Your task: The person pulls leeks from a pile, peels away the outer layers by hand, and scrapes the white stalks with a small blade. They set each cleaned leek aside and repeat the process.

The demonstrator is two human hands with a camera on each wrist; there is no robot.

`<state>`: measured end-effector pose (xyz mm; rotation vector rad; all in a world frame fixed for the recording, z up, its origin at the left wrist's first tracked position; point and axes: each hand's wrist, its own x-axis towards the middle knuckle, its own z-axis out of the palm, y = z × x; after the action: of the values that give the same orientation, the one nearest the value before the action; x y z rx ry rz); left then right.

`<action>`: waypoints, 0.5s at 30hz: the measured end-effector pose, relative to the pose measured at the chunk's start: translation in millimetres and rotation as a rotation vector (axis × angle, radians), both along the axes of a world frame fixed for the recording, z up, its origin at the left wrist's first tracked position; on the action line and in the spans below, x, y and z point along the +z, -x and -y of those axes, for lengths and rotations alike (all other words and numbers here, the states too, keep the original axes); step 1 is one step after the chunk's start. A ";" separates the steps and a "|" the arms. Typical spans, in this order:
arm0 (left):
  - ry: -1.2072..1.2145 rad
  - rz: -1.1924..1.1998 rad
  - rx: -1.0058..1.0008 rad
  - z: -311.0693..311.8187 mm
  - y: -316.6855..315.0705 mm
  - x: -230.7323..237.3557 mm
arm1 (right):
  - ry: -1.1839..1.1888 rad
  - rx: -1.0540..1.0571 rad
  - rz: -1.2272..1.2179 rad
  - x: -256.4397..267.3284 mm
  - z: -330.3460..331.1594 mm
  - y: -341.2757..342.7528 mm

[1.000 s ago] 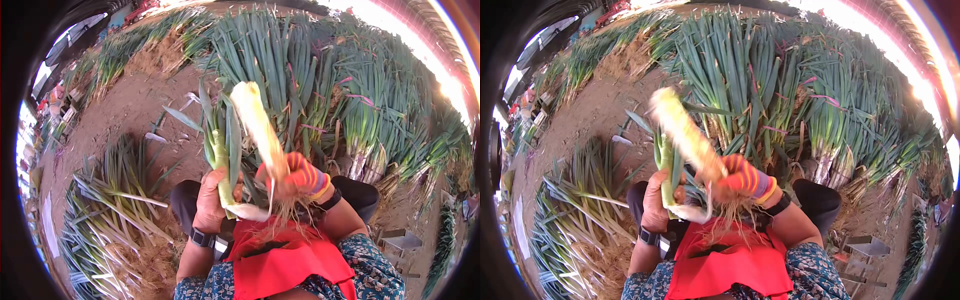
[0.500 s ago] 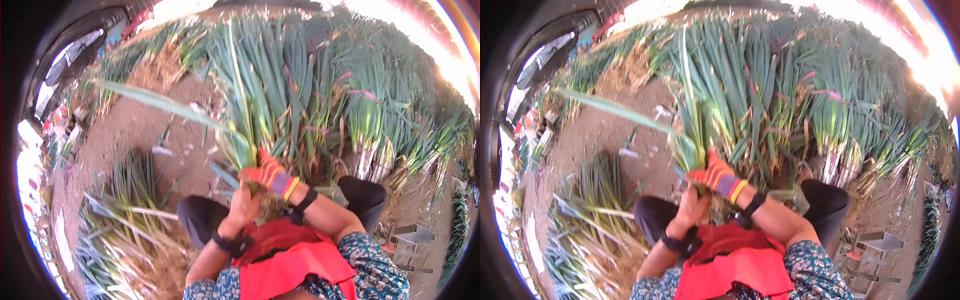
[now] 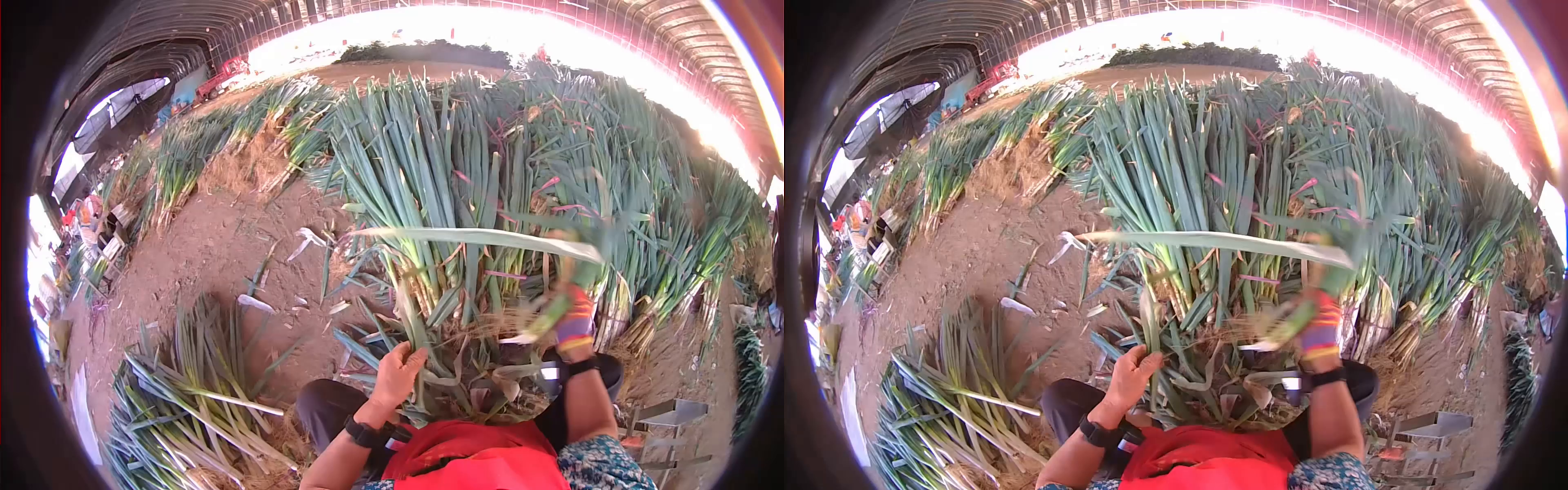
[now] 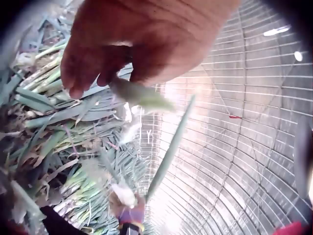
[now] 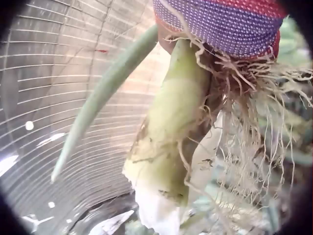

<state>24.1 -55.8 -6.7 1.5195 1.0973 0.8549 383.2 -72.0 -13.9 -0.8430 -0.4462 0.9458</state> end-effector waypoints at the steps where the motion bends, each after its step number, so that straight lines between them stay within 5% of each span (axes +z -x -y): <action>1: 0.205 0.080 -0.036 -9.5 -0.8 -18.0 | 0.104 -0.244 -0.148 3.8 20.0 -23.8; 2: 0.341 0.270 -0.003 -13.8 -5.7 -34.9 | 0.065 -0.253 0.096 -55.3 41.8 -97.8; 3: 0.337 0.278 -0.013 -18.4 -8.5 -38.2 | 0.146 -0.518 0.769 -141.9 73.1 -200.1; 5: 0.357 0.142 -0.073 -27.3 -17.0 -42.6 | 0.181 -0.388 -0.212 -86.3 132.4 -191.4; 7: 0.371 0.056 -0.111 -37.0 -29.7 -56.1 | 0.876 -0.566 1.310 -153.9 200.9 -251.3; 9: 0.028 -0.032 -0.079 -46.6 -46.7 -99.8 | 1.060 -0.517 1.468 -177.2 244.3 -257.2; 11: 0.130 -0.015 -0.069 -41.2 -56.3 -53.1 | 1.433 -0.379 1.755 -177.6 258.4 -270.7; 13: 0.453 0.208 -0.191 -48.5 -66.3 -53.9 | 1.489 -0.304 1.761 -179.7 229.6 -298.7; 15: 0.478 0.233 -0.215 -46.5 -73.8 -36.4 | 1.601 -0.160 1.734 -191.7 192.2 -335.2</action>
<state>97.9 -9.2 -43.2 1.0835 0.8703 0.5541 718.4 -264.2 -205.6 -3.1017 -1.0159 -0.0614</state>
